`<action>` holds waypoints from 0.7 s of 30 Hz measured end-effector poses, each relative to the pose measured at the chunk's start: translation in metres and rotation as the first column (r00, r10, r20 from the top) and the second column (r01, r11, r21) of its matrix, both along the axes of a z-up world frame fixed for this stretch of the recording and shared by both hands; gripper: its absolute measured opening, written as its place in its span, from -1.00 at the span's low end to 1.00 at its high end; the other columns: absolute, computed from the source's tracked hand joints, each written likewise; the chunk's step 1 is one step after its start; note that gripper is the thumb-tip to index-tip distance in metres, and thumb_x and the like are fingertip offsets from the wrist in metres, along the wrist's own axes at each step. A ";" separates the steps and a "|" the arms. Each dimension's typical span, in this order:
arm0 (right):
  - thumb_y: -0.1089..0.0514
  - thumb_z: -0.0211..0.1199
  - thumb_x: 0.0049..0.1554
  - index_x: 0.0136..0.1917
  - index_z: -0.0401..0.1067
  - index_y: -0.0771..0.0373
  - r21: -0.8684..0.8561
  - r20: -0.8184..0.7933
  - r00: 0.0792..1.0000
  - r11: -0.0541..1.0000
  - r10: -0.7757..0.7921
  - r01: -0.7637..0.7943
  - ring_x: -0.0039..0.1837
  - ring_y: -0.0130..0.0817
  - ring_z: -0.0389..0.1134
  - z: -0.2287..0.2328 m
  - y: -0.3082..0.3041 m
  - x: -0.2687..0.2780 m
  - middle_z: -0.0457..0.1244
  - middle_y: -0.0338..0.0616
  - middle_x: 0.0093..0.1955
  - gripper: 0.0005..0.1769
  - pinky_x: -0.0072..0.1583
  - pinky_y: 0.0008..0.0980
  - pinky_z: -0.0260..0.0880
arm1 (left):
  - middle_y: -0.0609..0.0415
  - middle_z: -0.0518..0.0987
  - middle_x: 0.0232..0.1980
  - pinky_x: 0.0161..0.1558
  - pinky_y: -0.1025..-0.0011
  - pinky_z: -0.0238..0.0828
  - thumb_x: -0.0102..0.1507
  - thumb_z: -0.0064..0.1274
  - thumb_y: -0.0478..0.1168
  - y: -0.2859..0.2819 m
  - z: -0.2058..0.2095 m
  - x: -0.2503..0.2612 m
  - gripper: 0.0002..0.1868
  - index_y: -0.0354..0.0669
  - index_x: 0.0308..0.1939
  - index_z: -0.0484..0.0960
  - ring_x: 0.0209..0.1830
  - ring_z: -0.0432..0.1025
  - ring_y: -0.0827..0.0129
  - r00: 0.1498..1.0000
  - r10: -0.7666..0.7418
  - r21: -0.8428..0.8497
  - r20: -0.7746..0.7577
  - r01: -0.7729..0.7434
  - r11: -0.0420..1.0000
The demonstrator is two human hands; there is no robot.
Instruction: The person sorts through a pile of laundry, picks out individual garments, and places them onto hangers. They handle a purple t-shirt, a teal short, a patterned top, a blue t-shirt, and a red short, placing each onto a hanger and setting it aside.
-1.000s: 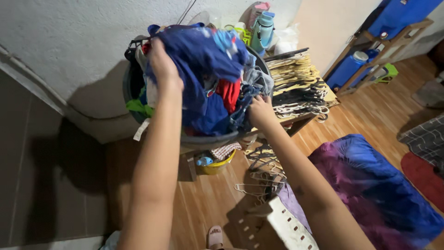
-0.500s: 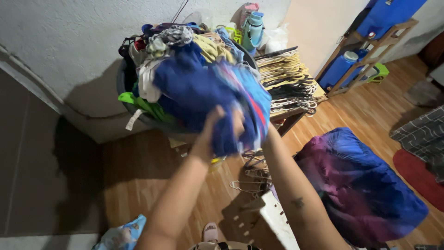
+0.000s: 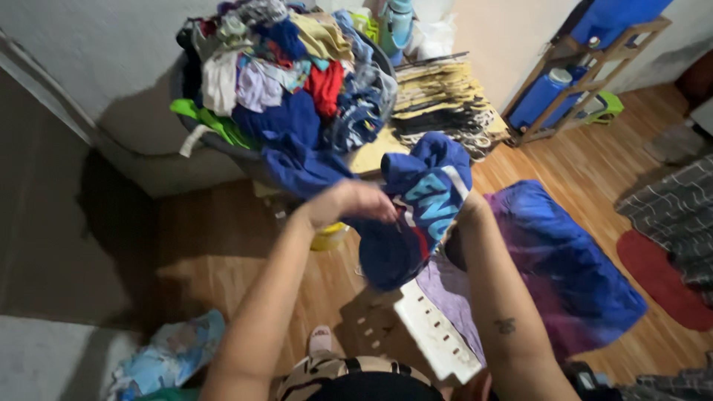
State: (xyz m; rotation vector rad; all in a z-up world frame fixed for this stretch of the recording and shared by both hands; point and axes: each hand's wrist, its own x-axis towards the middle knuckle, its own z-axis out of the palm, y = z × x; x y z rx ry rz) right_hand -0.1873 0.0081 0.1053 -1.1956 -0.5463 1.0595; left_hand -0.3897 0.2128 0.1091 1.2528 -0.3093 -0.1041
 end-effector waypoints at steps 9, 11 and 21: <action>0.36 0.33 0.06 0.16 0.51 0.40 0.034 0.711 0.695 0.993 -0.105 0.116 0.03 -0.46 0.36 -0.030 -0.076 -0.009 0.39 -0.19 0.02 -0.63 0.10 -0.41 0.45 | 0.11 0.64 -0.18 -0.07 0.41 0.46 0.20 0.29 -0.21 -0.088 -0.042 0.094 -0.67 -0.22 -0.03 0.58 -0.18 0.50 0.46 0.797 0.519 0.433 0.309 -0.604 0.669; 0.31 0.26 0.16 0.26 0.40 0.34 0.145 0.654 0.737 0.984 -0.173 0.102 0.19 -0.55 0.32 -0.050 -0.096 -0.004 0.35 -0.31 0.18 -0.61 0.24 -0.48 0.38 | 0.14 0.62 -0.28 -0.16 0.38 0.47 0.25 0.21 -0.23 -0.105 -0.060 0.107 -0.79 -0.17 -0.07 0.59 -0.26 0.48 0.46 0.792 0.580 0.445 0.190 -0.597 0.668; 0.44 0.25 0.09 0.18 0.40 0.32 0.049 0.723 0.618 0.916 -0.308 0.399 0.11 -0.51 0.31 -0.084 -0.160 0.020 0.35 -0.21 0.04 -0.64 0.14 -0.47 0.37 | -0.03 0.46 0.14 0.14 0.25 0.43 0.24 0.18 -0.20 -0.174 -0.053 0.121 -0.57 -0.14 0.17 0.46 0.12 0.47 0.16 0.541 0.454 0.230 0.708 -0.784 0.576</action>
